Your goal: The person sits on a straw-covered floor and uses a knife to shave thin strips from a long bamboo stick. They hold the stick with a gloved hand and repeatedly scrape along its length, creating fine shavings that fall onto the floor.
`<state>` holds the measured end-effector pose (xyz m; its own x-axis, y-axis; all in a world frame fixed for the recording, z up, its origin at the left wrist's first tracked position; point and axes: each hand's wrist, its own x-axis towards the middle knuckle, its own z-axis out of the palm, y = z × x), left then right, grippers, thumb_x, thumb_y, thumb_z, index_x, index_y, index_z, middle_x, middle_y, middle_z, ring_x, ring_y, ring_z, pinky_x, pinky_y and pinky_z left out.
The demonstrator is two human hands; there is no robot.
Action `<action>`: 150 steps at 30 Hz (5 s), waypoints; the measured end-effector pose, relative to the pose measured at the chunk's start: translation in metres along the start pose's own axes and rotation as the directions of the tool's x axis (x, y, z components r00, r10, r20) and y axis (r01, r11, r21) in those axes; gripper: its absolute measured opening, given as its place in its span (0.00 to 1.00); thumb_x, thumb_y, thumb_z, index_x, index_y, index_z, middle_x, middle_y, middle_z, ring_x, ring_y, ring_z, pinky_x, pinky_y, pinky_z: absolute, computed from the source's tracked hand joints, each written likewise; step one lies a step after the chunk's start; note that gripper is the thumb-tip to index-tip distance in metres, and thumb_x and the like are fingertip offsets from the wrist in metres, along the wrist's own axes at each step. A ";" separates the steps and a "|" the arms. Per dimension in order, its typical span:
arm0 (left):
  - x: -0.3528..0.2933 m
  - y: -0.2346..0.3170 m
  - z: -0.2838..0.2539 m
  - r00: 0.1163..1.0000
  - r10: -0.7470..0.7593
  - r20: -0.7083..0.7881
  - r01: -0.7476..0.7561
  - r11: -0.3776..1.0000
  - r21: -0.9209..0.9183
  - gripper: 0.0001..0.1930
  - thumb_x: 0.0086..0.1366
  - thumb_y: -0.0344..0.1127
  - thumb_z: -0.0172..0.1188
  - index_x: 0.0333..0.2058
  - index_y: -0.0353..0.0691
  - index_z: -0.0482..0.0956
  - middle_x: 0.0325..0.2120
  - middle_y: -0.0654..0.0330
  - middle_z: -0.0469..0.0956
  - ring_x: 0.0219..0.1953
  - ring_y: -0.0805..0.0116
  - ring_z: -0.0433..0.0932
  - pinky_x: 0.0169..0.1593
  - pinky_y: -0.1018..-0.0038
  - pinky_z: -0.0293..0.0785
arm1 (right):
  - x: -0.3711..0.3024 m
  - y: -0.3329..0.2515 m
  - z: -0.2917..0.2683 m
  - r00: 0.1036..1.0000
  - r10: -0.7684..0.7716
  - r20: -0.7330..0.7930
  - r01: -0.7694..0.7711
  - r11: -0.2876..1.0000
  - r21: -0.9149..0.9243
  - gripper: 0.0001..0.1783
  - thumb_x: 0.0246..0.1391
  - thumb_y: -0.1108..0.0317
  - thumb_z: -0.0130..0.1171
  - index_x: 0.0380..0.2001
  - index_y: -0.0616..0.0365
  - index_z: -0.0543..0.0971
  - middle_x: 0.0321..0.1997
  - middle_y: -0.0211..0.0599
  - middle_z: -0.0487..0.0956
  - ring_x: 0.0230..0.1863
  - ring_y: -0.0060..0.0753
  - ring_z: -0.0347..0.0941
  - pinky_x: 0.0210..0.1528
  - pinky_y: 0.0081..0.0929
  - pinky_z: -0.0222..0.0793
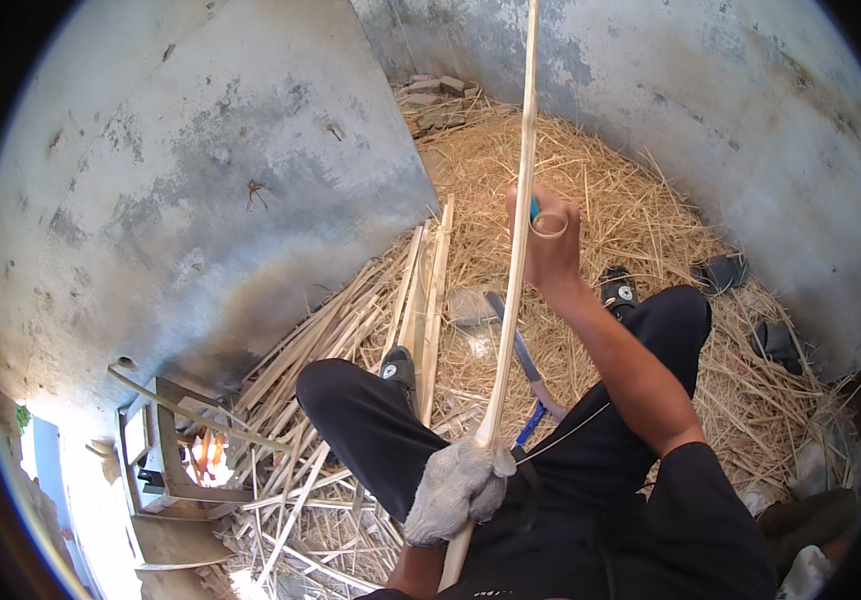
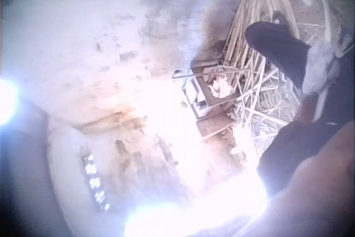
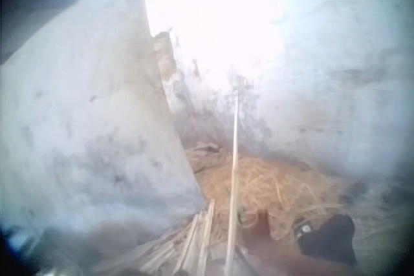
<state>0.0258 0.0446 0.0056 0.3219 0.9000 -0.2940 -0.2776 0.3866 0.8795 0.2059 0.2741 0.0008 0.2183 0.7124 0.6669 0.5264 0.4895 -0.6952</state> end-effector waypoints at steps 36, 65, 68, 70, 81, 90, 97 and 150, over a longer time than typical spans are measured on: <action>-0.007 -0.003 -0.018 0.994 0.107 0.014 -0.106 0.994 -0.036 0.19 0.72 0.46 0.51 0.29 0.34 0.71 0.10 0.61 0.65 0.10 0.75 0.60 0.16 0.78 0.57 | -0.023 -0.037 -0.018 0.914 -0.405 0.023 0.400 0.909 0.115 0.15 0.57 0.72 0.56 0.17 0.59 0.70 0.11 0.38 0.69 0.11 0.37 0.68 0.15 0.32 0.60; 0.005 -0.007 -0.015 0.986 0.164 0.032 -0.151 0.959 -0.241 0.22 0.71 0.48 0.52 0.23 0.37 0.68 0.06 0.64 0.62 0.06 0.74 0.58 0.12 0.77 0.54 | -0.087 -0.058 -0.020 0.914 -0.262 0.309 0.221 0.962 0.160 0.17 0.57 0.68 0.57 0.16 0.60 0.70 0.11 0.44 0.69 0.12 0.45 0.69 0.16 0.37 0.61; 0.008 -0.006 -0.013 0.985 0.172 -0.015 -0.171 0.963 -0.208 0.21 0.71 0.46 0.52 0.23 0.36 0.68 0.06 0.65 0.61 0.04 0.74 0.57 0.10 0.77 0.53 | -0.090 -0.061 -0.019 0.901 -0.305 0.307 0.268 0.951 0.157 0.16 0.56 0.68 0.59 0.16 0.59 0.70 0.11 0.42 0.69 0.11 0.41 0.69 0.15 0.36 0.61; 0.006 -0.005 -0.013 0.988 0.153 -0.030 -0.155 0.976 -0.153 0.21 0.71 0.46 0.52 0.24 0.36 0.69 0.07 0.64 0.62 0.06 0.74 0.58 0.11 0.77 0.55 | -0.089 -0.057 -0.017 0.911 -0.305 0.279 0.280 0.951 0.127 0.16 0.55 0.68 0.60 0.15 0.57 0.70 0.11 0.39 0.70 0.11 0.38 0.69 0.14 0.35 0.61; 0.002 -0.002 -0.025 0.980 0.181 -0.079 -0.189 0.977 -0.098 0.19 0.73 0.43 0.49 0.26 0.36 0.70 0.10 0.61 0.65 0.09 0.74 0.61 0.14 0.79 0.57 | -0.050 -0.039 0.018 0.975 -0.215 0.058 0.221 0.969 -0.109 0.16 0.57 0.67 0.55 0.16 0.57 0.70 0.09 0.38 0.70 0.10 0.35 0.70 0.13 0.34 0.61; -0.018 -0.022 -0.010 0.998 -0.006 -0.066 0.007 1.000 0.011 0.17 0.69 0.37 0.51 0.21 0.38 0.69 0.14 0.61 0.69 0.11 0.74 0.63 0.16 0.76 0.59 | 0.090 0.041 0.013 0.942 0.195 -0.273 -0.267 0.929 -0.257 0.19 0.58 0.66 0.52 0.13 0.57 0.72 0.10 0.33 0.69 0.11 0.27 0.64 0.15 0.27 0.57; 0.002 -0.008 -0.021 0.999 0.028 -0.023 -0.031 0.994 -0.101 0.16 0.71 0.39 0.50 0.25 0.36 0.70 0.13 0.60 0.69 0.11 0.74 0.63 0.17 0.78 0.58 | 0.001 0.020 -0.009 0.996 0.019 -0.085 -0.023 0.998 -0.051 0.20 0.60 0.68 0.54 0.13 0.58 0.70 0.09 0.33 0.66 0.10 0.24 0.64 0.14 0.29 0.54; 0.006 0.024 -0.010 0.969 0.209 -0.132 -0.218 0.974 -0.065 0.15 0.73 0.41 0.48 0.34 0.36 0.74 0.13 0.65 0.68 0.10 0.78 0.65 0.14 0.80 0.59 | 0.060 0.100 0.003 0.994 -0.093 0.050 0.105 0.822 -0.559 0.13 0.67 0.62 0.47 0.31 0.59 0.71 0.14 0.35 0.70 0.13 0.36 0.68 0.15 0.32 0.66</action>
<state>0.0123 0.0614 0.0217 0.1344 0.9794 -0.1510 -0.3990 0.1929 0.8964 0.2692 0.3674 -0.0292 0.1268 0.6883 0.7143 0.9153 0.1964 -0.3517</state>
